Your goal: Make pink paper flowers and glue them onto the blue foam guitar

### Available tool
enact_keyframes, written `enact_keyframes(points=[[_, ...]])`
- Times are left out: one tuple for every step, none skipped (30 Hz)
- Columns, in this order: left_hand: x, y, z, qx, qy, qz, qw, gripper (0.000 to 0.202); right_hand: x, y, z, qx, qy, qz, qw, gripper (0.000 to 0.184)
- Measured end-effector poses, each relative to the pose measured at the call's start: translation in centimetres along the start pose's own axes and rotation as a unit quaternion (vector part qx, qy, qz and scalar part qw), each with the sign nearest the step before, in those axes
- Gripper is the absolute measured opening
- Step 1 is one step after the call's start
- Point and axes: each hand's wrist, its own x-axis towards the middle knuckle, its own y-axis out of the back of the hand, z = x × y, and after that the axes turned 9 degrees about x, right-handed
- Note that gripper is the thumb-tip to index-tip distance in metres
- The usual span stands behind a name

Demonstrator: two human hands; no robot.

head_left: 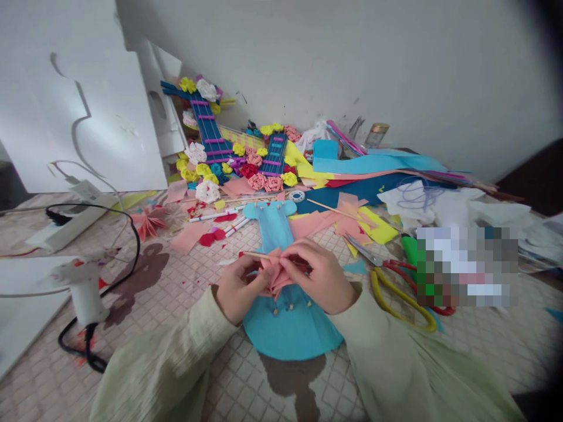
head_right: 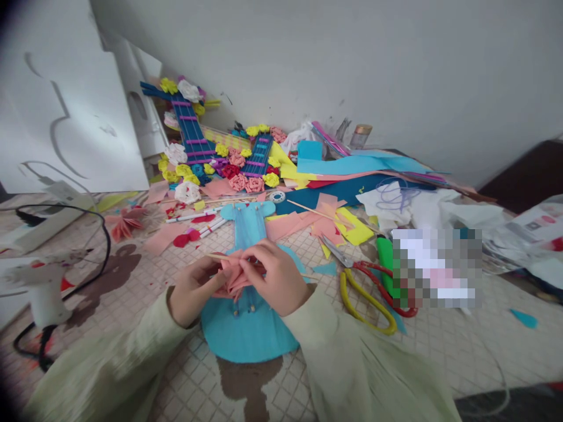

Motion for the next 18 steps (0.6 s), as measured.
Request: enact_keyframes(points=[[0.0,-0.03,0.03,0.007,-0.001,0.003,1.0,0.016,-0.03,-0.03,-0.07,0.005,0.004,-0.002,1.0,0.008],[0.0,-0.05,0.04,0.013,-0.001,0.006,1.0,0.016,-0.05,-0.06,-0.15,0.01,0.008,-0.004,1.0,0.009],[0.02,-0.05,0.04,0.017,0.0,0.007,1.0,0.016,-0.07,-0.06,-0.23,0.016,0.011,-0.005,1.0,0.009],[0.04,-0.05,0.03,0.02,-0.001,0.007,1.0,0.017,-0.09,-0.05,-0.29,0.021,0.012,-0.006,1.0,0.009],[0.05,-0.02,0.01,0.024,-0.007,0.006,1.0,0.017,-0.1,-0.02,-0.34,0.025,0.014,-0.007,1.0,0.008],[0.06,0.01,-0.02,0.032,-0.017,0.006,0.999,0.017,-0.1,0.02,-0.36,0.028,0.016,-0.01,0.999,0.007],[0.06,0.05,-0.05,0.042,-0.03,0.008,0.999,0.016,-0.11,0.08,-0.36,0.03,0.019,-0.014,0.999,0.006],[0.05,0.09,-0.06,0.054,-0.045,0.013,0.997,0.016,-0.1,0.15,-0.34,0.03,0.021,-0.018,0.999,0.006],[0.03,0.12,-0.08,0.067,-0.059,0.019,0.996,0.015,-0.1,0.21,-0.31,0.028,0.023,-0.023,0.999,0.007],[0.0,0.13,-0.08,0.078,-0.071,0.024,0.994,0.014,-0.09,0.27,-0.28,0.025,0.024,-0.026,0.999,0.007],[-0.03,0.13,-0.09,0.086,-0.08,0.027,0.993,0.014,-0.08,0.32,-0.26,0.022,0.025,-0.027,0.999,0.008],[-0.07,0.11,-0.09,0.089,-0.087,0.027,0.992,0.014,-0.08,0.37,-0.24,0.019,0.024,-0.026,0.999,0.008],[-0.1,0.08,-0.1,0.091,-0.091,0.024,0.991,0.014,-0.07,0.4,-0.23,0.017,0.023,-0.025,0.999,0.009],[-0.14,0.03,-0.11,0.093,-0.094,0.022,0.991,0.014,-0.07,0.43,-0.23,0.013,0.021,-0.025,0.999,0.01],[-0.18,-0.03,-0.13,0.094,-0.096,0.019,0.991,0.014,-0.07,0.45,-0.23,0.009,0.019,-0.027,0.999,0.011],[-0.21,-0.09,-0.14,0.098,-0.096,0.016,0.99,0.014,-0.08,0.47,-0.22,0.004,0.017,-0.03,0.999,0.012],[-0.26,-0.15,-0.15,0.103,-0.096,0.014,0.99,0.014,-0.09,0.48,-0.21,-0.001,0.016,-0.031,0.999,0.012],[-0.3,-0.2,-0.16,0.107,-0.095,0.012,0.99,0.014,-0.1,0.48,-0.18,-0.006,0.017,-0.032,0.999,0.013]])
